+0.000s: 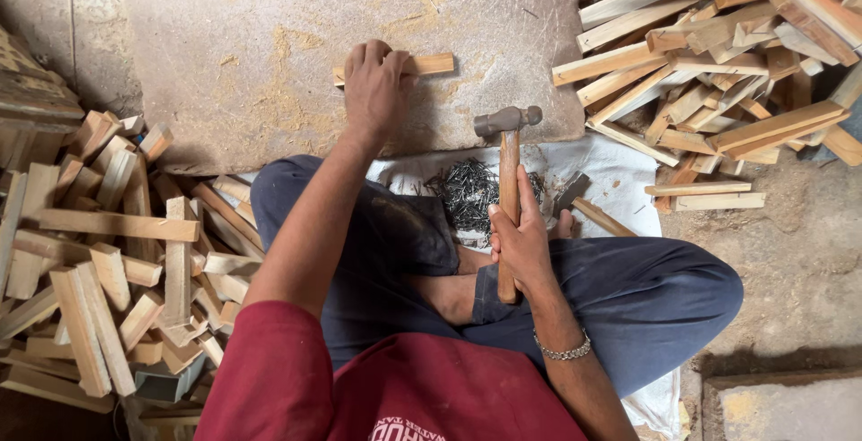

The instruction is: The person sits on the floor and repeatedly hammers nails into small wooden blocks using a hammer. They pick up each block, place it on a work surface, drive a nail in, and then toss the block aside.

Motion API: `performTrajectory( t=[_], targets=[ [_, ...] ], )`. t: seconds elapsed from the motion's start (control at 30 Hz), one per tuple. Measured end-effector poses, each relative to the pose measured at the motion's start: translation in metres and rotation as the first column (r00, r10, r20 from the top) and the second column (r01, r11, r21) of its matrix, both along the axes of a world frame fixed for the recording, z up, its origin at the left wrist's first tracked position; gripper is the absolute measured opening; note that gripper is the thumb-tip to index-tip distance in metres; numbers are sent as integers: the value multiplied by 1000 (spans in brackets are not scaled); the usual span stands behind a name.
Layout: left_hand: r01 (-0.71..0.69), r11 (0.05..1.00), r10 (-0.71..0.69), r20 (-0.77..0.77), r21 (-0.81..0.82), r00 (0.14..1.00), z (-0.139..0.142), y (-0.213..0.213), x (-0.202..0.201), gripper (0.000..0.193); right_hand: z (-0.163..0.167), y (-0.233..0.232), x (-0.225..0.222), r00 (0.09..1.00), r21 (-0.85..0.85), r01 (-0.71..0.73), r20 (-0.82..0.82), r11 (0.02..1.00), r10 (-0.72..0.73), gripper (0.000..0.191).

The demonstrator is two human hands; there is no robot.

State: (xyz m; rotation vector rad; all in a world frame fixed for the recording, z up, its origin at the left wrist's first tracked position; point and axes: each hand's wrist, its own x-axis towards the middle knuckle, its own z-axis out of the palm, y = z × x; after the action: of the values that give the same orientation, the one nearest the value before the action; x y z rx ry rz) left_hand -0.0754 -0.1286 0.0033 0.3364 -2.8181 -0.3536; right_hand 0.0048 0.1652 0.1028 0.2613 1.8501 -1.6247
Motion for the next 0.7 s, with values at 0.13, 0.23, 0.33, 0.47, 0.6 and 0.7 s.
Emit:
performTrajectory(
  t=[0.13, 0.23, 0.33, 0.47, 0.6, 0.7],
  targets=[
    [38, 985, -62, 141, 166, 988, 1, 42, 29, 38, -5, 0, 3, 1000, 27, -12, -21, 1000, 12, 81],
    [245, 893, -412, 469, 377, 781, -9, 106, 75, 19, -12, 2, 4, 999, 34, -22, -33, 999, 24, 81],
    [415, 792, -578, 333, 447, 745, -27, 133, 95, 27, -18, 0, 4, 998, 31, -26, -60, 999, 28, 82],
    [434, 825, -549, 330, 362, 768, -46, 135, 92, 17, -19, -7, 5, 995, 16, -27, -97, 999, 29, 84],
    [501, 804, -571, 184, 320, 800, -50, 131, 89, 17, -15, -14, 7, 994, 17, -22, -107, 1000, 24, 84],
    [508, 796, -590, 231, 331, 774, -48, 134, 92, 16, -15, -14, 8, 997, 55, -9, -72, 998, 13, 86]
  ],
)
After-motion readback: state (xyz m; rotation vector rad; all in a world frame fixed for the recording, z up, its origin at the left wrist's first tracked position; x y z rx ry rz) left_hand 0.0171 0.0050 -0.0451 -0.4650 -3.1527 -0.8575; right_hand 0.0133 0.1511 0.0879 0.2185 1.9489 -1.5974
